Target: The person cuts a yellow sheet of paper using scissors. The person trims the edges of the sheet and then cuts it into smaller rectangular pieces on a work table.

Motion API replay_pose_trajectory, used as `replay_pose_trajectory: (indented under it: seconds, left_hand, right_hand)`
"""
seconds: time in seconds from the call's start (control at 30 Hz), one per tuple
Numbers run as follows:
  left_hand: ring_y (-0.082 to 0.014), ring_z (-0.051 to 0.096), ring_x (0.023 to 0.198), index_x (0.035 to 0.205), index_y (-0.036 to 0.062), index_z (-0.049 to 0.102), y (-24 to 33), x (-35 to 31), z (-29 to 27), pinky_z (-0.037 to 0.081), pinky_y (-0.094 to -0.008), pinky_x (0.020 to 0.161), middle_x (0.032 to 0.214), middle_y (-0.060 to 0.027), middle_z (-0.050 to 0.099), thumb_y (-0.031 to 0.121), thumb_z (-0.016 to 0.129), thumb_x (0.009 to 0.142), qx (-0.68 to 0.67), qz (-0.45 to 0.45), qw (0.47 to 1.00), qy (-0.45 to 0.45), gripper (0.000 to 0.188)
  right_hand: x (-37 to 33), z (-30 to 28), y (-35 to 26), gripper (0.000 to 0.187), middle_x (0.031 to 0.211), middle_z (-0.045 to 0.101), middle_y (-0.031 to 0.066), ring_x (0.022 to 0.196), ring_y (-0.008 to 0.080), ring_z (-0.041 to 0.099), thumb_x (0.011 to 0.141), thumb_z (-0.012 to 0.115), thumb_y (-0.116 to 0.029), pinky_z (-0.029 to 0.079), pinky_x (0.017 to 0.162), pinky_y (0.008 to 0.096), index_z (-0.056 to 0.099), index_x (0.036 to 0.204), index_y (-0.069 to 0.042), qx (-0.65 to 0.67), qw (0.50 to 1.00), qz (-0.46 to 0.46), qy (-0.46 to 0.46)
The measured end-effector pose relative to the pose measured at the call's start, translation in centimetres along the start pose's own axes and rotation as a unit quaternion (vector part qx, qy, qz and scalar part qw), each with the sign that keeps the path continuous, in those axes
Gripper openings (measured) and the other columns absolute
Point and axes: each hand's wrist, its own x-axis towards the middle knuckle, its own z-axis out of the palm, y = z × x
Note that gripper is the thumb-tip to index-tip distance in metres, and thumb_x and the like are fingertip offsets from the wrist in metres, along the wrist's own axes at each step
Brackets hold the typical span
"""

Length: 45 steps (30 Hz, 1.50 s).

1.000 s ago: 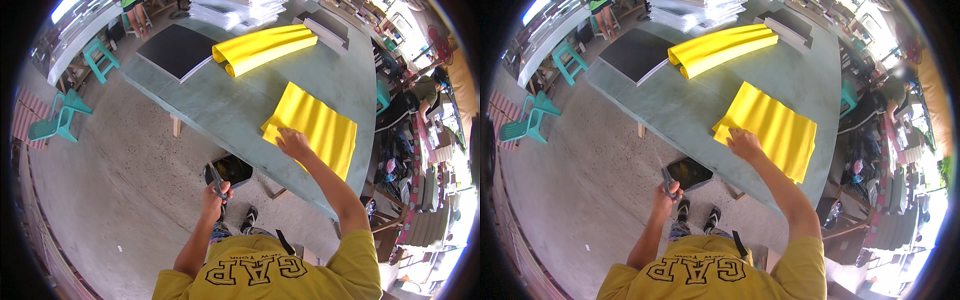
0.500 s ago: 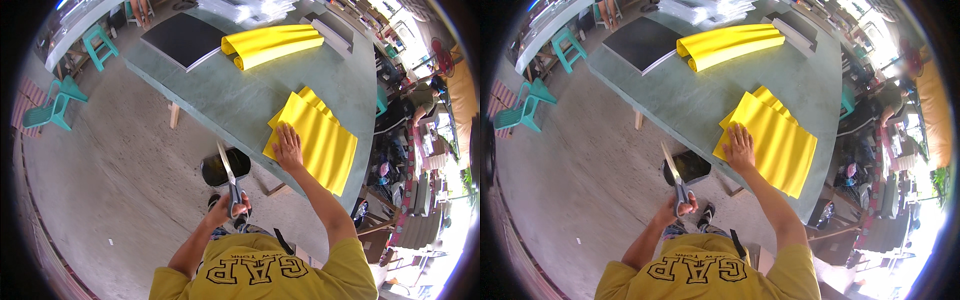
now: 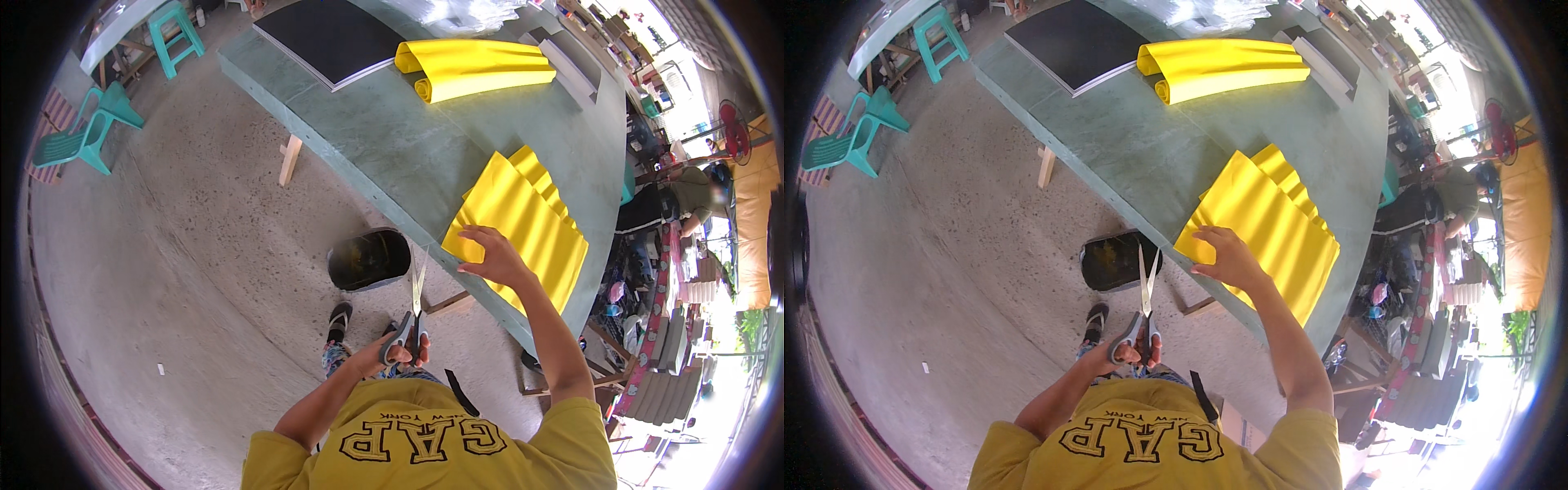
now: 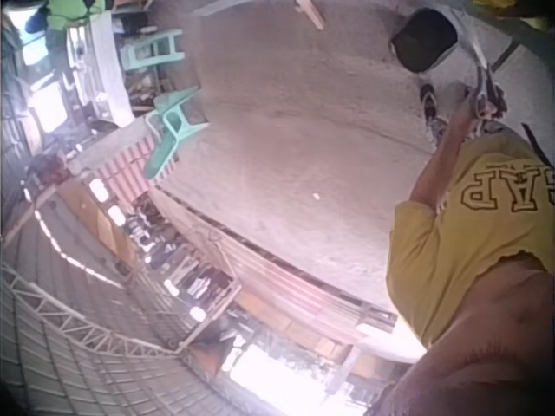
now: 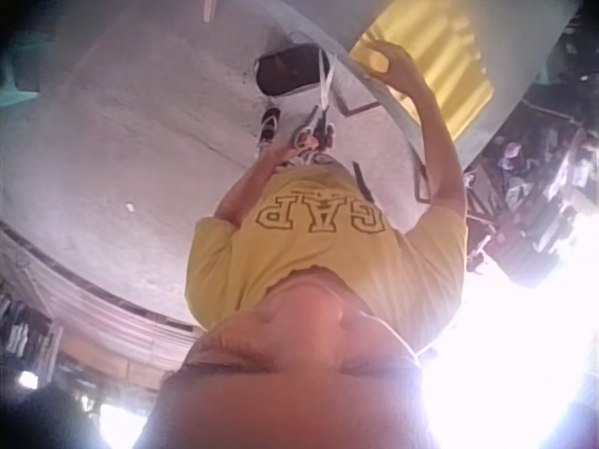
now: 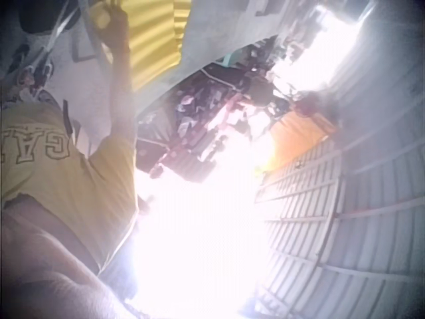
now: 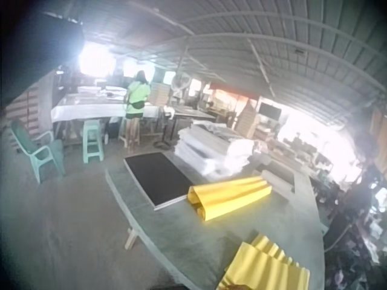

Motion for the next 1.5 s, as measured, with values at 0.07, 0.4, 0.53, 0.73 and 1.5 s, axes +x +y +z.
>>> replay_pose_trajectory:
  seconds: [0.07, 0.4, 0.53, 0.73, 1.5]
  left_hand:
    - [-0.0147, 0.054, 0.084, 0.112, 0.0054, 0.049, 0.0, 0.2, -0.1, 0.040, -0.0256, 0.072, 0.095, -0.0073, 0.057, 0.021, 0.059, 0.071, 0.013, 0.002, 1.000, -0.015, 0.045]
    - [-0.0134, 0.054, 0.083, 0.111, 0.0065, 0.049, -0.5, 1.4, 0.1, 0.040, -0.0235, 0.070, 0.094, -0.0067, 0.058, 0.028, 0.063, 0.068, -0.002, -0.036, 0.998, -0.047, 0.050]
    - [-0.0132, 0.055, 0.081, 0.110, 0.0070, 0.050, -0.9, 1.9, 0.4, 0.040, -0.0230, 0.068, 0.093, -0.0064, 0.059, 0.030, 0.065, 0.067, -0.015, -0.048, 0.998, -0.038, 0.051]
    - [-0.0138, 0.055, 0.078, 0.106, 0.0070, 0.051, -0.9, 2.7, 1.0, 0.041, -0.0240, 0.064, 0.092, -0.0071, 0.059, 0.030, 0.066, 0.067, -0.052, -0.053, 0.995, -0.070, 0.047]
    - [-0.0162, 0.058, 0.079, 0.100, 0.0086, 0.055, 0.0, 6.0, -0.5, 0.041, -0.0246, 0.065, 0.090, -0.0067, 0.061, 0.028, 0.068, 0.060, -0.112, -0.052, 0.986, -0.113, 0.046]
  right_hand:
    - [0.1, -0.6, -0.1, 0.055, 0.126, 0.048, 0.0122, 0.117, 0.0298, 0.042, 0.069, 0.072, -0.030, 0.035, 0.099, 0.0383, 0.053, 0.116, -0.009, 0.021, 1.000, 0.010, -0.021]
    - [0.2, -1.1, 0.9, 0.037, 0.113, 0.057, 0.0132, 0.110, 0.0296, 0.050, 0.080, 0.062, -0.029, 0.038, 0.095, 0.0362, 0.058, 0.109, -0.005, 0.096, 0.995, 0.002, -0.016]
    - [0.3, -1.0, 1.8, 0.033, 0.112, 0.058, 0.0123, 0.111, 0.0287, 0.050, 0.084, 0.058, -0.028, 0.039, 0.094, 0.0357, 0.059, 0.107, -0.004, 0.103, 0.994, -0.027, -0.009]
    - [0.0, -1.3, 1.3, 0.034, 0.113, 0.058, 0.0119, 0.113, 0.0284, 0.048, 0.086, 0.055, -0.029, 0.038, 0.094, 0.0359, 0.058, 0.109, -0.004, 0.137, 0.990, 0.004, -0.017]
    - [4.8, 4.6, 3.5, 0.064, 0.144, 0.020, 0.0151, 0.134, 0.0322, 0.014, 0.089, 0.037, -0.048, 0.011, 0.107, 0.0474, 0.026, 0.137, -0.007, -0.067, 0.950, 0.209, 0.223]
